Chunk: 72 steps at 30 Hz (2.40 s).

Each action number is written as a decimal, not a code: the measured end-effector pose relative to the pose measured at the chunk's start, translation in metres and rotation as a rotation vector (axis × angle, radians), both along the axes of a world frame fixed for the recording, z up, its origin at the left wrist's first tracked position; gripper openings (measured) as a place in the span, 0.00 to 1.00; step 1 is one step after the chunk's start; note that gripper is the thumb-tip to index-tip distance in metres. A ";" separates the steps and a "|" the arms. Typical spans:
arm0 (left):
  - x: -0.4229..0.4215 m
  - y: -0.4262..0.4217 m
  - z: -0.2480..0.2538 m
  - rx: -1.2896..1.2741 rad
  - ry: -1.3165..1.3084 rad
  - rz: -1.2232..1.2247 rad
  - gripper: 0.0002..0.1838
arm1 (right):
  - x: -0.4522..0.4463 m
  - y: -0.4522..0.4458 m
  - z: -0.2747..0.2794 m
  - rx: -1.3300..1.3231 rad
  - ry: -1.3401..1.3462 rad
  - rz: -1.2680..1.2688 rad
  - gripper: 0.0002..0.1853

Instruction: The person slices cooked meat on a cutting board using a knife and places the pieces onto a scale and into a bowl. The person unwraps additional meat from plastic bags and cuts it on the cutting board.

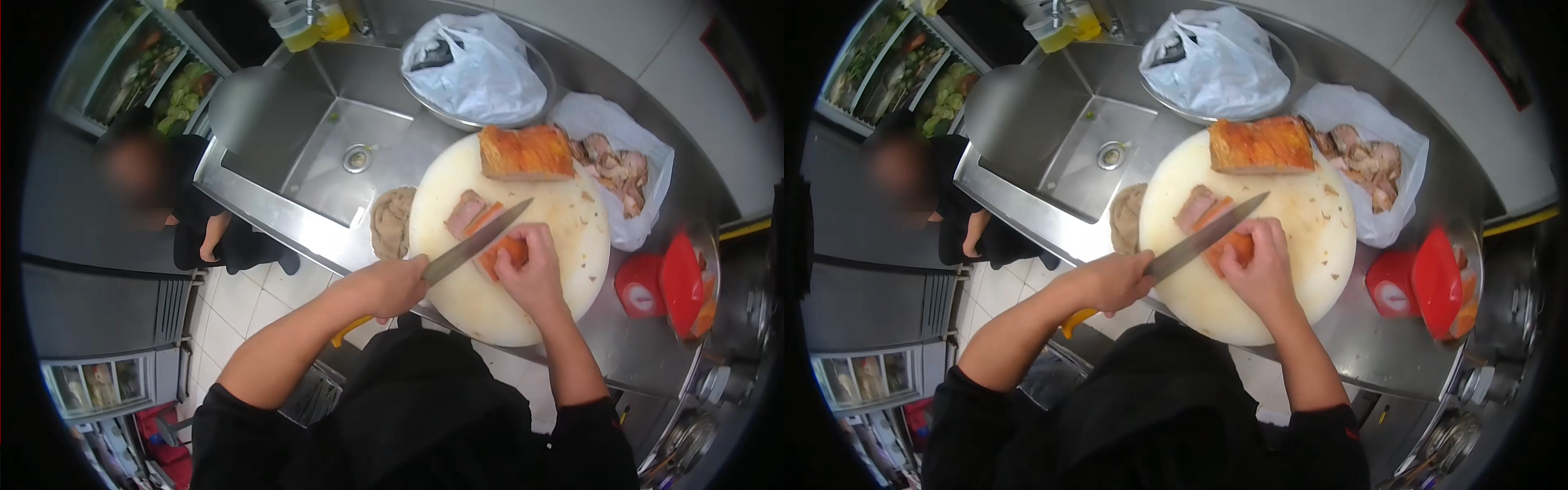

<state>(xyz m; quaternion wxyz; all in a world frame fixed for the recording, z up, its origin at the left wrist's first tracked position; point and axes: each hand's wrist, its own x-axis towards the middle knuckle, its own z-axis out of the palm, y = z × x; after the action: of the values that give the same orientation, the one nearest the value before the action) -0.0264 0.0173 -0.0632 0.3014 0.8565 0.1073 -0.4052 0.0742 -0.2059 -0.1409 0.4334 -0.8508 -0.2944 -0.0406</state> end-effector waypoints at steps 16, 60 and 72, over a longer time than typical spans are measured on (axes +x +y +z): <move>-0.113 0.044 -0.029 -0.504 -0.081 0.556 0.15 | 0.065 0.072 0.073 -0.875 0.015 0.632 0.47; -0.117 -0.041 -0.044 -0.270 -0.187 0.895 0.14 | 0.243 -0.120 0.045 -1.075 -0.366 0.041 0.21; -0.110 -0.031 -0.014 -0.035 -0.206 0.750 0.18 | 0.056 -0.035 0.056 -0.483 -0.130 0.728 0.26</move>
<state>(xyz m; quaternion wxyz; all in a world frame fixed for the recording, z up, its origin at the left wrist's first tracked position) -0.1359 -0.0141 -0.0775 0.4524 0.7887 0.3751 -0.1805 0.1301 -0.2411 -0.0849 0.1886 -0.7642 -0.6027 0.1311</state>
